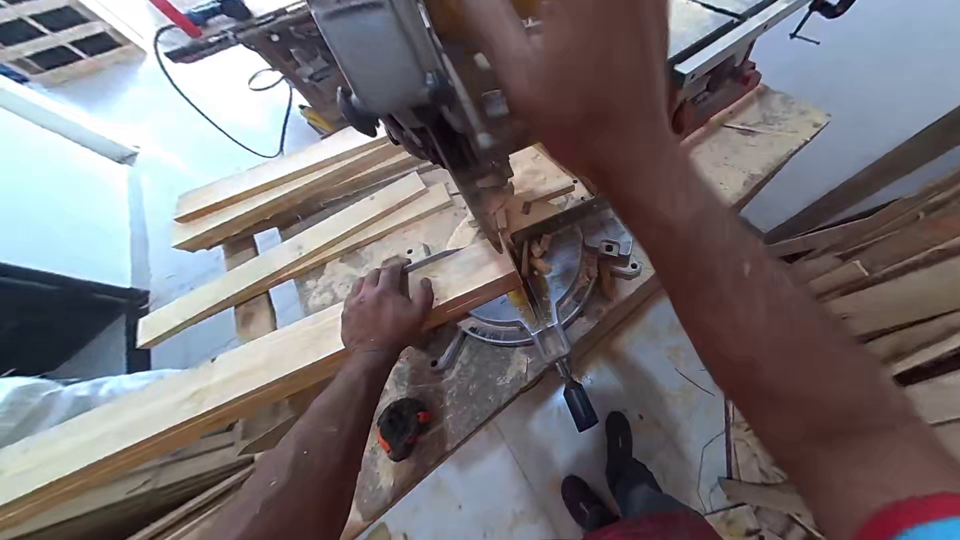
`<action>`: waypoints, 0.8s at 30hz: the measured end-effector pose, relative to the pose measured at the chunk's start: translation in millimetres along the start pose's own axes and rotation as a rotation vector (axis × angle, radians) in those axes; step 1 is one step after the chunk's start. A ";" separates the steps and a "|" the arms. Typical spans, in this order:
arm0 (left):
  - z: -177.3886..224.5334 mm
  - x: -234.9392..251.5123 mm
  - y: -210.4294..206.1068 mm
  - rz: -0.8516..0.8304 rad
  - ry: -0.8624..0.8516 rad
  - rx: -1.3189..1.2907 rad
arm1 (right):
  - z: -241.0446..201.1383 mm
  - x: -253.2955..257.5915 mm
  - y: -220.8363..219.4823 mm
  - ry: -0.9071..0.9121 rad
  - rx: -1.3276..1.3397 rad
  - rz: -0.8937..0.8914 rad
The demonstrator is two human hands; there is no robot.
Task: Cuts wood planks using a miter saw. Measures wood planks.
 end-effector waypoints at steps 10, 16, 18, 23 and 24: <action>-0.3 2.0 -3.6 0.025 -0.020 0.011 | 99.0 -245.7 -155.1 -0.054 -0.015 -1.015; -1.8 2.2 -4.6 -0.009 -0.006 0.026 | 99.2 -251.0 -144.9 -0.060 -0.077 -0.896; -1.9 1.6 -4.5 -0.001 -0.010 0.022 | 95.6 -258.3 -141.2 -0.123 -0.060 -0.812; -2.2 1.6 -6.1 0.003 -0.020 0.029 | 85.8 -269.6 -134.4 -0.247 -0.030 -0.649; -2.6 1.0 -6.1 0.006 -0.024 0.031 | 85.3 -270.8 -133.7 -0.261 -0.008 -0.639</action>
Point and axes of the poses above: each hand's wrist, its own x-axis towards the middle knuckle, its own y-axis out of the back of the hand, z = x × y, the point moved 3 cm from there along x, towards the middle knuckle
